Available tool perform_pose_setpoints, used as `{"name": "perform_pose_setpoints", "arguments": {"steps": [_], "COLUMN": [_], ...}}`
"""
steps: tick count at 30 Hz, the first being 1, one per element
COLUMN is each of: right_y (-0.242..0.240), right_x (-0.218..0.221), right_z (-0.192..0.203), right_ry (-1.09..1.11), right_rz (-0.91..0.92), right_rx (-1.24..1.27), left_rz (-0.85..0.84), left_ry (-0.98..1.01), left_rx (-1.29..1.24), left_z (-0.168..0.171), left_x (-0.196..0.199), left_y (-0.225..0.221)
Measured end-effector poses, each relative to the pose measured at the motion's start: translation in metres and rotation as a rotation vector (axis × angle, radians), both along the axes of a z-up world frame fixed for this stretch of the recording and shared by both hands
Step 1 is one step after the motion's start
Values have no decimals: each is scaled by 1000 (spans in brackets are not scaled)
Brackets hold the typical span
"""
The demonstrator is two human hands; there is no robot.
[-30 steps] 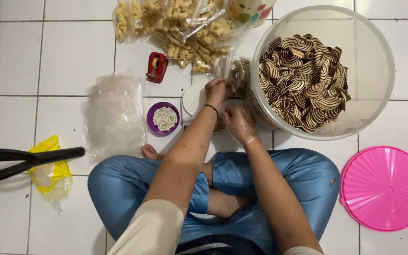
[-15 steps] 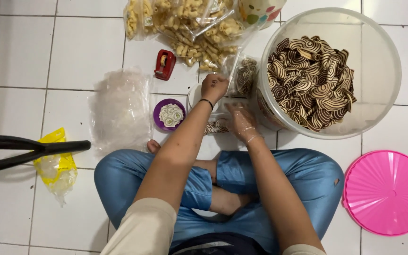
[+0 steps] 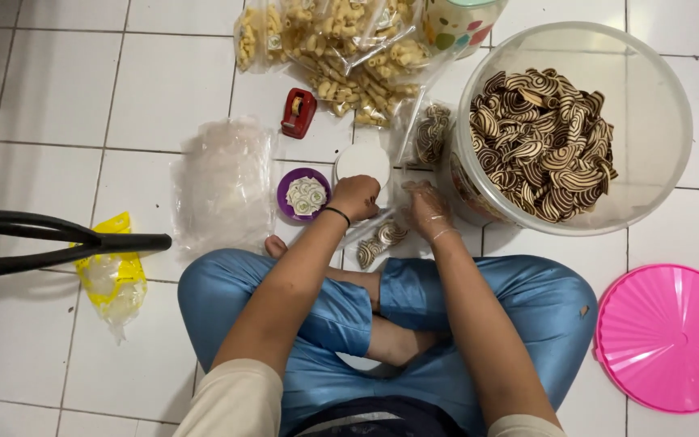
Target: A person sitting on the floor is manually packing swirl-patterned cookies from a large plastic container into individual small plastic bags, occasionally using a digital scale to weigh them.
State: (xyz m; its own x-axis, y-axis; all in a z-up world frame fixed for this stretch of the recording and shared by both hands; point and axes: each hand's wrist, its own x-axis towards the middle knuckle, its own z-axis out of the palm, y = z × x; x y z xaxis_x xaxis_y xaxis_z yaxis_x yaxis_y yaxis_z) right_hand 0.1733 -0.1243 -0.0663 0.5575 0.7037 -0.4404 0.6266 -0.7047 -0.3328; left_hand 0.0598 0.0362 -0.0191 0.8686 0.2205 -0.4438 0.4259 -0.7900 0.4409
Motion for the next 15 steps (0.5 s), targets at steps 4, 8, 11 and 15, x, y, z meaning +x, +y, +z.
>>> {"name": "perform_pose_setpoints", "arguments": {"steps": [4, 8, 11, 15], "right_y": [-1, 4, 2, 1], "right_x": [-9, -3, -1, 1], "right_z": [91, 85, 55, 48], "right_ry": [171, 227, 252, 259], "right_rz": [-55, -65, -56, -27], "right_rx": [38, 17, 11, -51], "left_rz": [69, 57, 63, 170], "left_ry": [57, 194, 218, 125], "left_rx": [45, 15, -16, -172], "left_z": [-10, -9, -10, -8], "left_x": [-12, -30, -39, -40], "left_y": [-11, -17, -22, -26]}}
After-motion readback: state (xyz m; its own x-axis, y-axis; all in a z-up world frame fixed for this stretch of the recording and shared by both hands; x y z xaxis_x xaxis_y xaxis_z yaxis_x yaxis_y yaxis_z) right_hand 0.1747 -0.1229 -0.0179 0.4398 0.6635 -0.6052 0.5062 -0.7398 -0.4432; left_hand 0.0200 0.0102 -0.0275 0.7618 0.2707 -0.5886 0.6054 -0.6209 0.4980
